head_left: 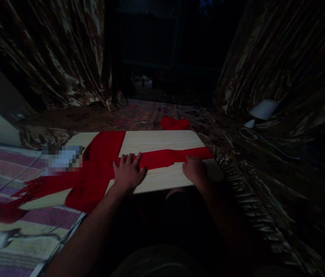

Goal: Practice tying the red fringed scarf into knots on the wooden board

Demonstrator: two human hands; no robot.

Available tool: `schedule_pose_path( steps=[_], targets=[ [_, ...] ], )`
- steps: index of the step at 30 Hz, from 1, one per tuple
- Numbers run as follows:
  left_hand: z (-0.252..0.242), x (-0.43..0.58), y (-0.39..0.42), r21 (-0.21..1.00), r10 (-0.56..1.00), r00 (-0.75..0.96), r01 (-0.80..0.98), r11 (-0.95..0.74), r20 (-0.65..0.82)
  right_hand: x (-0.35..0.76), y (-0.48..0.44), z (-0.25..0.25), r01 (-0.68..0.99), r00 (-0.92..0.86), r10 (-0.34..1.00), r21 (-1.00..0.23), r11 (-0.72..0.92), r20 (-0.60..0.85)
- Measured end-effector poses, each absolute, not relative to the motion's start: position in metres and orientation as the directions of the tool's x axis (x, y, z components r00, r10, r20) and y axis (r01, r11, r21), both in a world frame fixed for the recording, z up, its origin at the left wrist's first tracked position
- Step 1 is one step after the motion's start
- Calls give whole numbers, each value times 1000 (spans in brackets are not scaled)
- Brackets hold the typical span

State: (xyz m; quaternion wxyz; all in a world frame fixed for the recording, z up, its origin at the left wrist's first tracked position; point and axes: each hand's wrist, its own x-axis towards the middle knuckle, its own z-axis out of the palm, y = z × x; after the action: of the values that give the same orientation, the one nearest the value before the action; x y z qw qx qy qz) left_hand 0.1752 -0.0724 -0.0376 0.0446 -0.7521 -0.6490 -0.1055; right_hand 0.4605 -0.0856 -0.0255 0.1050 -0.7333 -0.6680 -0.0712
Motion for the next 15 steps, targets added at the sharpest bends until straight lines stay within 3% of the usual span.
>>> schedule_pose_path(
  steps=[4, 8, 12, 15],
  targets=[
    [-40, 175, -71, 70, 964, 135, 985, -155, 229, 449, -76, -17, 995, 7, 941, -100, 28, 337],
    [-40, 174, -71, 66, 966, 136, 986, -154, 219, 442, -61, -32, 965, -183, 953, -142, 221, 241],
    [-39, 174, -72, 68, 967, 140, 985, -158, 213, 453, -52, -51, 975, -157, 986, -150, 164, 63],
    [-39, 175, -73, 64, 965, 145, 985, -163, 220, 472, -50, -55, 983, -134, 990, -123, 140, 54]
  ],
)
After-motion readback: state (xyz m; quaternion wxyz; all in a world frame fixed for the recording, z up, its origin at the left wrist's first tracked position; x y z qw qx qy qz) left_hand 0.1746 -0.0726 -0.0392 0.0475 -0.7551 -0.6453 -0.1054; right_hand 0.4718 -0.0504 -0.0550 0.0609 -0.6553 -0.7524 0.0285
